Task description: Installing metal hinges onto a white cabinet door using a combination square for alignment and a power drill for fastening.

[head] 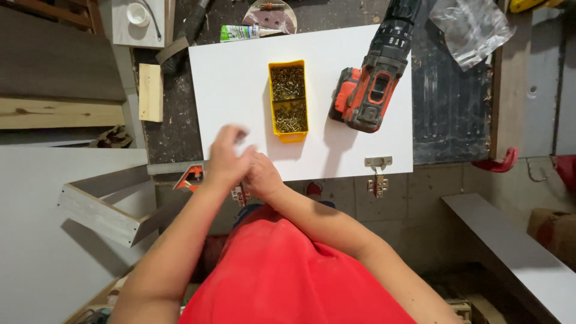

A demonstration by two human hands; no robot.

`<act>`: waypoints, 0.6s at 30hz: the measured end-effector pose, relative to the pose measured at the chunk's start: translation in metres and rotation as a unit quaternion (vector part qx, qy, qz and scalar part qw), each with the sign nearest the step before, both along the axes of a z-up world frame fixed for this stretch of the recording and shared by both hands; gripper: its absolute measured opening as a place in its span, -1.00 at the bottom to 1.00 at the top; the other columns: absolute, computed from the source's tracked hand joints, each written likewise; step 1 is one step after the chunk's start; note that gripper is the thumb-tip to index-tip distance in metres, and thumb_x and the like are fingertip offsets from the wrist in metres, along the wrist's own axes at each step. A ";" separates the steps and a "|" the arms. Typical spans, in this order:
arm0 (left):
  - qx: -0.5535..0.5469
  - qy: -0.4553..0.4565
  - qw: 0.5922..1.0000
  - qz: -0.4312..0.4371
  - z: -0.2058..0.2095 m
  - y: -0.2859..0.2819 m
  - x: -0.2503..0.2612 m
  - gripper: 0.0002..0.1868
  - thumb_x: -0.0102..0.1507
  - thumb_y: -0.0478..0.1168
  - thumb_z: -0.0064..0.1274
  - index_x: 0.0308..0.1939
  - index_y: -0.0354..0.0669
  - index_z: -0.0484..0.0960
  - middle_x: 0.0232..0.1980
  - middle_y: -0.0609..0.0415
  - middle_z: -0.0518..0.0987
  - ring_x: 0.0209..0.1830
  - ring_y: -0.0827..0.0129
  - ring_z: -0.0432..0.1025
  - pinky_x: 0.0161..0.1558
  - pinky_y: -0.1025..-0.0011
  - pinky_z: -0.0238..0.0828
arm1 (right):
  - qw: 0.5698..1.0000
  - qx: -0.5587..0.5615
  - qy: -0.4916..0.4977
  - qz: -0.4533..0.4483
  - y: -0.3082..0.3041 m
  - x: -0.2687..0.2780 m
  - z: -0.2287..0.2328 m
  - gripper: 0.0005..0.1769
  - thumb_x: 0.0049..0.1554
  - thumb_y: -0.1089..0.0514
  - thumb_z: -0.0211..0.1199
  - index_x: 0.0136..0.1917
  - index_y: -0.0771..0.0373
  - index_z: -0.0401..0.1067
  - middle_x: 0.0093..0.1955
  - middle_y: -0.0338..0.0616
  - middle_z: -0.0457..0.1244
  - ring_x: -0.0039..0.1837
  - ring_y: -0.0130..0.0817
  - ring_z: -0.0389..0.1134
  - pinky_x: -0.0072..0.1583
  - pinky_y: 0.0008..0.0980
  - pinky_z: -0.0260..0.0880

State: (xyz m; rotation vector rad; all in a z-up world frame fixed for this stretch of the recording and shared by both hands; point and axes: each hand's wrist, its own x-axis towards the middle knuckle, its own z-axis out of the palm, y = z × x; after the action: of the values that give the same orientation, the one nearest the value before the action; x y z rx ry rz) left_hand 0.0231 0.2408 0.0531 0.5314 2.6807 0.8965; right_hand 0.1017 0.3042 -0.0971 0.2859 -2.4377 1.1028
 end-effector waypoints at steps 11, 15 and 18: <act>0.325 -0.090 0.935 -0.112 -0.084 0.259 -0.008 -0.20 0.17 -0.10 0.36 0.45 0.12 0.34 0.29 -0.08 0.61 0.37 -0.06 0.50 0.50 0.04 0.40 | 0.998 0.025 -0.011 -0.054 -0.001 -0.001 -0.011 -0.94 0.03 0.16 0.23 -0.19 0.04 0.40 -0.21 -0.25 0.20 -0.10 -0.16 0.30 -0.03 -0.18 0.34; 0.349 -0.012 0.929 -0.124 -0.025 0.251 -0.015 -0.38 0.33 -0.22 0.22 0.43 0.13 0.32 0.16 0.31 0.60 -0.12 0.36 0.70 -0.07 0.39 0.64 | 0.999 0.017 -0.016 -0.042 -0.001 0.002 -0.015 -0.94 0.04 0.15 0.23 -0.16 0.02 0.41 -0.21 -0.26 0.20 -0.10 -0.16 0.31 -0.02 -0.17 0.34; 0.319 0.136 0.934 -0.081 0.040 0.197 -0.007 -0.41 0.39 0.07 0.30 0.41 0.09 0.42 0.28 0.23 0.63 0.31 0.47 0.59 0.33 0.50 0.60 | 0.999 0.000 -0.032 -0.021 -0.011 0.004 -0.014 -0.93 0.05 0.14 0.22 -0.14 0.00 0.42 -0.21 -0.27 0.20 -0.10 -0.17 0.31 -0.02 -0.16 0.34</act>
State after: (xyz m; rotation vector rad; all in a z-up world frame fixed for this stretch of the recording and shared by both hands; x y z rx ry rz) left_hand 0.0166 0.4379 0.0933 1.0631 2.4683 1.7612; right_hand 0.1060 0.2930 -0.1113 0.2018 -2.4886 1.1110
